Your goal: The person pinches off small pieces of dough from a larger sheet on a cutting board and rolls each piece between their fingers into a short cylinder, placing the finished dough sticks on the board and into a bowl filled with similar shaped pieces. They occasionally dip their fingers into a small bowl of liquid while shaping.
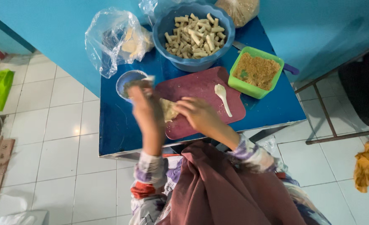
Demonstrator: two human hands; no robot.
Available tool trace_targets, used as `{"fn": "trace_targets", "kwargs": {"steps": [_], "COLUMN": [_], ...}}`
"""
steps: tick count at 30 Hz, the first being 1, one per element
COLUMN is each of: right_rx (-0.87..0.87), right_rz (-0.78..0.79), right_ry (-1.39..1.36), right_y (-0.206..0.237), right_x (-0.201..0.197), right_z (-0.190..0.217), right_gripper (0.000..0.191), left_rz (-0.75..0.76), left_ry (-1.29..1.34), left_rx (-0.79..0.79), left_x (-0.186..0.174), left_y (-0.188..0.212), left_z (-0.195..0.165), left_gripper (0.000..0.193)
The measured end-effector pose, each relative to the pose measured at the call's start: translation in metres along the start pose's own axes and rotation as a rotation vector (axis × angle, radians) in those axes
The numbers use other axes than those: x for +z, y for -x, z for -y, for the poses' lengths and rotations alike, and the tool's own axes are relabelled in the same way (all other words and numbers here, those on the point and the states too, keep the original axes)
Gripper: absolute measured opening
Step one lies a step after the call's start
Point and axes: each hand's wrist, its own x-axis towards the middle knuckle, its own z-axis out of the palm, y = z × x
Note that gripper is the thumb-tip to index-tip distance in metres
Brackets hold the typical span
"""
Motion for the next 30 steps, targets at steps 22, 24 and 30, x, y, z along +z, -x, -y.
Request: {"fn": "trace_targets", "kwargs": {"steps": [22,24,30], "right_rx": [0.159,0.103,-0.155], "right_rz": [0.211,0.263,0.197], "right_ry": [0.069,0.151,0.383], "right_y": [0.025,0.017,0.007], "right_x": [-0.086,-0.085,-0.080], "right_z": [-0.059,-0.059,-0.058], "right_gripper": [0.037,0.030,0.034], "left_rz": [0.430,0.433,0.457], "left_ry": [-0.323,-0.316,-0.299], "left_rx": [0.578,0.576,0.559], "left_x": [0.035,0.036,0.035], "left_y": [0.080,0.080,0.081], "left_z": [-0.035,-0.033,-0.031], "left_gripper": [0.035,0.035,0.032]}}
